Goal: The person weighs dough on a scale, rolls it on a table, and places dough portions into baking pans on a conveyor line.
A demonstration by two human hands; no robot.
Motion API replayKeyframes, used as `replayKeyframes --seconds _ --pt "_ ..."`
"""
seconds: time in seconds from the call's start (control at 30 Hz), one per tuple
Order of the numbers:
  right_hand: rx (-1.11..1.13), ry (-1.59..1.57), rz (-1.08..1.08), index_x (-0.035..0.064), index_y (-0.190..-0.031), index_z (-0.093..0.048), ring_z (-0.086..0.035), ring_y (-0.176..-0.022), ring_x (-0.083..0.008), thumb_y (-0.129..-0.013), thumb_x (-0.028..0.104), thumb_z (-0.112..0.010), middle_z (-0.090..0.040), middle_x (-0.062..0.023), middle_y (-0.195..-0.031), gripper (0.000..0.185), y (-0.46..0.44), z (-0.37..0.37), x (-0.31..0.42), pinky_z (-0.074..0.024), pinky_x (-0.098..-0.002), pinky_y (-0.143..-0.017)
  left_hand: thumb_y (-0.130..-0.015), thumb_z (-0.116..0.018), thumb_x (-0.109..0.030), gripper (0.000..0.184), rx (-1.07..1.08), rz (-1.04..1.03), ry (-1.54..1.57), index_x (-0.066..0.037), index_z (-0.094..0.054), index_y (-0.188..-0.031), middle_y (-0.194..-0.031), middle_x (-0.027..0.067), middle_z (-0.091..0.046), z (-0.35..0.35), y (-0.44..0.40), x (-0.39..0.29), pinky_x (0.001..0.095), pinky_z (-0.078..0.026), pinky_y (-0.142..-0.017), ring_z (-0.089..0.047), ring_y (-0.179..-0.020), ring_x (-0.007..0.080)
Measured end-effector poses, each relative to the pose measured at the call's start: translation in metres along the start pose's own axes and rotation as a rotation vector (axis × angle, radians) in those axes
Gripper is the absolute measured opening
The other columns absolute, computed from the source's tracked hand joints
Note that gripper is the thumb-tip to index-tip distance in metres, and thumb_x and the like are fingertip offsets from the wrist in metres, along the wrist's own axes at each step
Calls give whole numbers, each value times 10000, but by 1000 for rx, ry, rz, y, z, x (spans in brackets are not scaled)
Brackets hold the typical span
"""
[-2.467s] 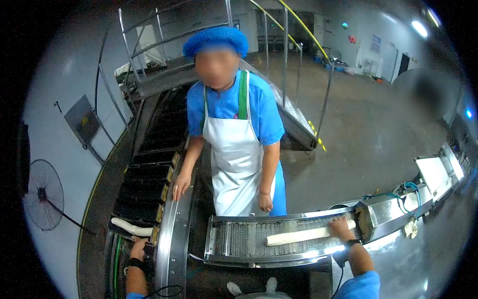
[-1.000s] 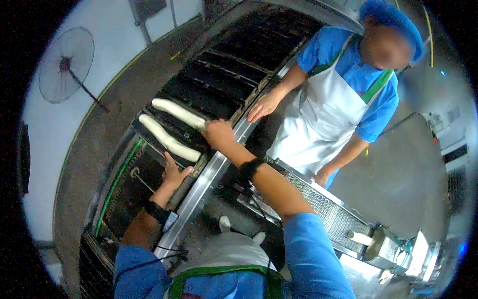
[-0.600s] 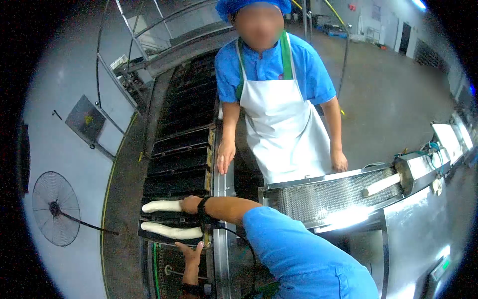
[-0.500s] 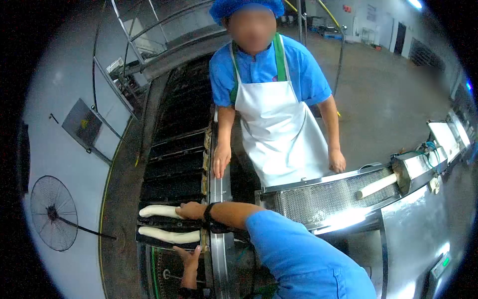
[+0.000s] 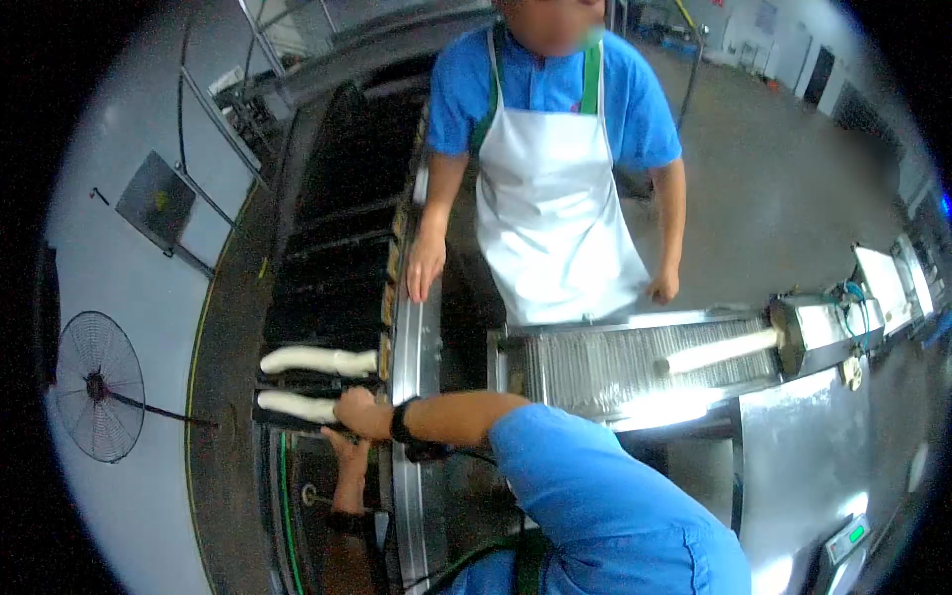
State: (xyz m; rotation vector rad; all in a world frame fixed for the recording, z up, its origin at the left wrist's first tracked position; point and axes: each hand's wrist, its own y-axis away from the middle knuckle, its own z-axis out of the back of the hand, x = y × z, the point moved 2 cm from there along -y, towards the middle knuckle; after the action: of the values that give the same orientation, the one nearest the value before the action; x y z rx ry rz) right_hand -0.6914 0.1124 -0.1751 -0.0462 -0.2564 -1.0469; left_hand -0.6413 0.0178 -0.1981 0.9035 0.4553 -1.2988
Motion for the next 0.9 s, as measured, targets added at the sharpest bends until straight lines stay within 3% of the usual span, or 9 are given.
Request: replayKeyframes --seconds 0.13,0.27,0.43,0.5,0.53,0.57,0.63,0.67,0.9 --pt "-197 -46 87 63 -696 -592 -553 -656 -194 -651 169 -560 -587 -75 -680 120 38 29 -11 -385 -320 -547 -670 -647 -250 1018 7 10 94 60 155 -1216 -1292 251 -55 6 8 -7 344 -161 -971 -137 -1195 313" --pt "-551 -123 162 97 -784 -566 -481 -791 -201 -639 172 -543 -545 -30 -734 164 123 53 -14 -368 -315 -644 -694 -578 -443 1037 57 170 -141 2 196 -1221 -1310 232 26 31 -10 9 349 -134 -979 -84 -1214 308" --pt "-289 -132 -409 60 -805 -539 -481 -825 -266 -635 107 -548 -503 -122 -873 176 334 31 -142 -385 -372 -738 -683 -530 -533 1029 16 199 -320 -38 181 -1239 -1321 200 22 42 -40 13 377 -173 -966 -96 -1217 304" --pt "-592 -210 -524 60 -821 -540 -479 -811 -254 -697 79 -510 -504 -109 -885 130 448 -3 -205 -363 -360 -759 -697 -517 -527 1002 43 142 -278 -46 170 -1244 -1326 186 9 44 -23 9 375 -174 -966 -97 -1219 297" --pt "-296 40 -935 43 -909 -521 -515 -754 -180 -756 104 -490 -539 -97 -859 167 500 -25 -242 -455 -253 -654 -706 -510 -522 986 44 106 -208 -49 166 -1247 -1328 180 6 39 -4 -18 370 -173 -967 -96 -1220 294" --pt "-2 -125 -1078 100 -1007 -495 -492 -890 -199 -759 123 -509 -507 -74 -994 249 543 -25 -254 -430 -321 -757 -715 -507 -512 968 37 191 -266 -57 158 -1251 -1335 159 12 42 12 -27 358 -155 -973 -79 -1224 283" --pt "104 138 -1102 150 -1134 -401 -304 -1136 -230 -771 226 -497 -360 -55 -1194 383 579 -5 -249 -234 -460 -933 -686 -536 -523 991 34 132 -182 -81 139 -1262 -1338 143 40 40 35 -42 405 -150 -968 -30 -1230 282" --pt "94 165 -1012 143 -1168 -354 -346 -1092 -279 -653 54 -546 -377 -104 -1150 556 581 1 -255 -294 -456 -861 -671 -556 -518 1017 62 154 -121 -70 140 -1260 -1336 149 49 38 45 -58 391 -143 -972 -25 -1231 279" --pt "62 -242 -698 25 -855 -486 -491 -758 -253 -564 140 -641 -493 -125 -810 349 538 7 -302 -401 -336 -655 -629 -579 -543 1028 -69 14 -337 -54 52 -1276 -1305 228 -80 47 -5 13 450 -194 -938 -129 -1202 345"
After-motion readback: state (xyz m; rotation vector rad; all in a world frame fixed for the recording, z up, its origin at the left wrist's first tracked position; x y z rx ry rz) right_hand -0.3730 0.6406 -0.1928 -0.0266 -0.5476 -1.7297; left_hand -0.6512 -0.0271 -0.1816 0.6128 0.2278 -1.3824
